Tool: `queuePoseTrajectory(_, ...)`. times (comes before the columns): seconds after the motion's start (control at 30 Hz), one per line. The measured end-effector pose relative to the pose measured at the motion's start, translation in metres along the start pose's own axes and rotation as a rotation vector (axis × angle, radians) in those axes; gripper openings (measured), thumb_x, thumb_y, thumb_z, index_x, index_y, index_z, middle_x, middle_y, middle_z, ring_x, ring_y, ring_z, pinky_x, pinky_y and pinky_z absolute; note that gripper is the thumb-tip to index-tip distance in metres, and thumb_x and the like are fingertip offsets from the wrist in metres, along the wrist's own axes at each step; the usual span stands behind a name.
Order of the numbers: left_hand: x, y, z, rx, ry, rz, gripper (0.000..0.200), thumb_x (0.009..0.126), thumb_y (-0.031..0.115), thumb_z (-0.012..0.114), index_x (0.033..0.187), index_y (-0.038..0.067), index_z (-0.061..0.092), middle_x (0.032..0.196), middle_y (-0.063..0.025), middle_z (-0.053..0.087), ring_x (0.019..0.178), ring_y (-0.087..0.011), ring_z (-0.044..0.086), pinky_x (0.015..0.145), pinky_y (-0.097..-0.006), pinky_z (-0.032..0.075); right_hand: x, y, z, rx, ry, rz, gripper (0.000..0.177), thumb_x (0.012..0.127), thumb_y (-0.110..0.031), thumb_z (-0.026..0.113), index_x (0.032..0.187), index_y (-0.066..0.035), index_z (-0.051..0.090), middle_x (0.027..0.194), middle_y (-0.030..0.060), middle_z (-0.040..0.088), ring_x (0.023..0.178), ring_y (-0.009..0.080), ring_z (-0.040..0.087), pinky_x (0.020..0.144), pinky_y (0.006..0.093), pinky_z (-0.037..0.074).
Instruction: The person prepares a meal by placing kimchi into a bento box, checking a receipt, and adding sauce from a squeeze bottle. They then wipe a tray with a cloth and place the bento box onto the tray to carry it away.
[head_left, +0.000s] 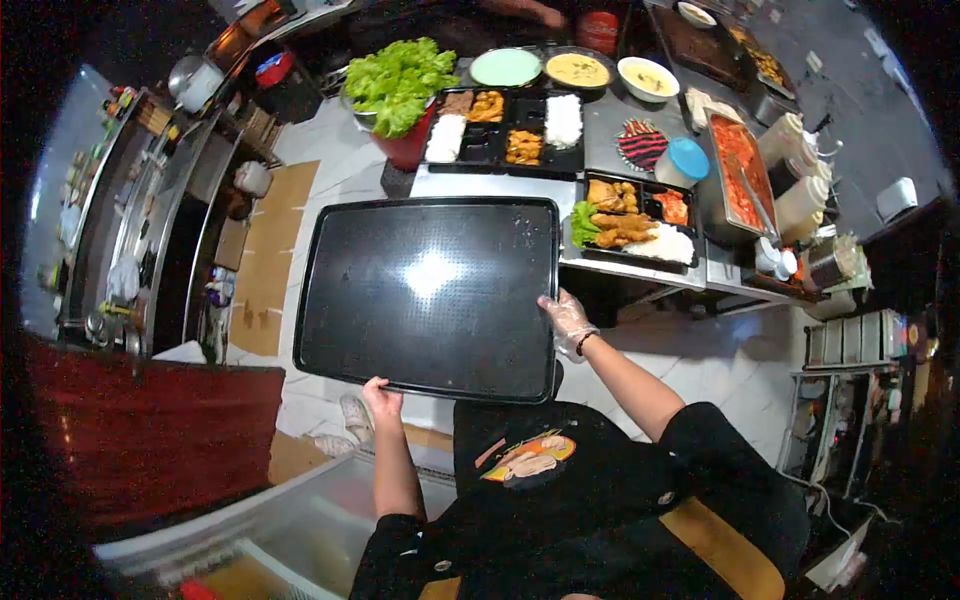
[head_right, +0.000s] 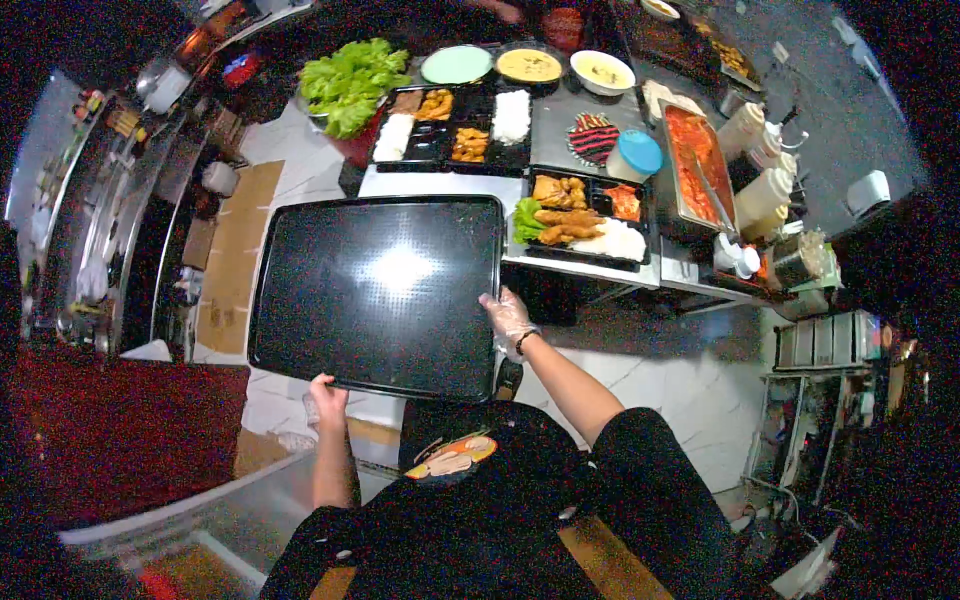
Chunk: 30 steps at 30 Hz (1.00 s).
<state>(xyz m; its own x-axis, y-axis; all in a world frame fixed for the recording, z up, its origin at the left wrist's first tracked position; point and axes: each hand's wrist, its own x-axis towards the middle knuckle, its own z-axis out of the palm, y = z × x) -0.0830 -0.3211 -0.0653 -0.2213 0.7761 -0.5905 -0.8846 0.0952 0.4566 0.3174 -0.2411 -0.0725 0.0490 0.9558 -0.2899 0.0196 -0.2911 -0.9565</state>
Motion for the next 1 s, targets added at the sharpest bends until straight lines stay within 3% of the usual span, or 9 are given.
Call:
queuePoseTrajectory(0.13,0.018,0.001,-0.027,0.013,-0.141,-0.043,0.032,0.05,-0.002,0.049,0.082,0.001,0.055,0.093,-0.0111,0.058,0.092,-0.0285,0.054,0.091,-0.0385,0.041,-0.019,-0.04,-0.01,-0.484,0.082,0.215,0.063,0.078,-0.048,0.06,0.117,0.0,0.048,0.098,0.0154,0.061,0.09,0.0206,0.057,0.08,0.0304,0.043)
queuePoseTrajectory(0.2,0.021,0.006,-0.032,0.16,0.144,0.083,0.025,0.059,0.0,0.052,0.084,0.002,0.055,0.094,-0.0083,0.058,0.092,-0.0252,0.054,0.09,-0.0371,0.041,-0.031,-0.049,-0.009,-0.333,0.097,0.155,0.071,0.076,-0.054,0.058,0.115,0.004,0.046,0.099,0.0183,0.06,0.091,0.0226,0.058,0.081,0.0319,0.043)
queuePoseTrajectory(0.27,-0.008,0.007,0.026,0.041,0.115,0.006,0.015,0.061,0.003,0.052,0.076,0.005,0.054,0.087,-0.0069,0.058,0.086,-0.0245,0.054,0.085,-0.0375,0.042,-0.055,-0.074,-0.011,-0.406,0.102,0.23,0.07,0.076,-0.057,0.057,0.111,0.002,0.048,0.094,0.0163,0.061,0.085,0.0221,0.059,0.077,0.0326,0.045)
queuePoseTrajectory(0.4,0.0,0.067,-0.008,0.166,-0.002,0.127,0.012,0.059,0.008,0.053,0.072,0.008,0.052,0.083,-0.0053,0.055,0.08,-0.0233,0.052,0.08,-0.0367,0.043,-0.078,-0.092,-0.018,-0.406,0.313,-0.003,0.049,0.08,-0.041,0.061,0.109,-0.003,0.05,0.084,0.0102,0.064,0.075,0.0187,0.061,0.069,0.0312,0.048)
queuePoseTrajectory(0.53,-0.029,0.154,0.022,0.383,0.322,0.477,0.024,0.059,0.016,0.053,0.08,0.005,0.054,0.089,-0.009,0.055,0.084,-0.0278,0.051,0.079,-0.0427,0.044,-0.065,-0.158,-0.057,-0.664,0.403,-0.207,0.033,0.08,-0.025,0.06,0.104,-0.003,0.053,0.083,0.0133,0.062,0.077,0.0253,0.062,0.071,0.0333,0.049)
queuePoseTrajectory(0.6,-0.021,0.219,-0.015,0.193,0.194,0.283,0.024,0.061,0.017,0.053,0.081,0.004,0.054,0.089,-0.0113,0.055,0.085,-0.0297,0.051,0.08,-0.0436,0.043,-0.029,-0.177,-0.076,-0.689,0.488,-0.273,0.035,0.079,-0.026,0.059,0.103,-0.002,0.053,0.086,0.0161,0.061,0.082,0.0286,0.061,0.074,0.0355,0.048)
queuePoseTrajectory(0.67,-0.038,0.248,-0.012,0.189,0.154,0.477,0.027,0.063,0.017,0.052,0.085,0.001,0.055,0.091,-0.0137,0.056,0.086,-0.0306,0.052,0.08,-0.0439,0.044,0.032,-0.167,-0.116,-0.918,0.508,-0.529,0.038,0.077,-0.027,0.058,0.103,0.0,0.053,0.091,0.0183,0.06,0.089,0.0306,0.058,0.079,0.0402,0.047)
queuePoseTrajectory(0.9,-0.088,0.255,-0.016,0.154,0.426,0.738,0.033,0.067,0.018,0.05,0.093,-0.003,0.055,0.092,-0.015,0.058,0.081,-0.0316,0.056,0.076,-0.0446,0.047,0.239,-0.199,-0.176,-1.461,0.483,0.112,0.03,0.074,-0.02,0.052,0.101,-0.007,0.059,0.096,0.017,0.062,0.09,0.0305,0.059,0.078,0.041,0.047)
queuePoseTrajectory(1.0,-0.129,0.201,0.027,0.086,0.45,0.706,0.033,0.068,0.02,0.051,0.092,-0.001,0.055,0.095,-0.0134,0.057,0.08,-0.0293,0.055,0.075,-0.0444,0.047,0.406,-0.061,-0.29,-1.523,0.703,-0.142,0.04,0.079,-0.029,0.054,0.115,-0.012,0.055,0.121,0.0118,0.053,0.106,0.0273,0.054,0.088,0.0403,0.045)
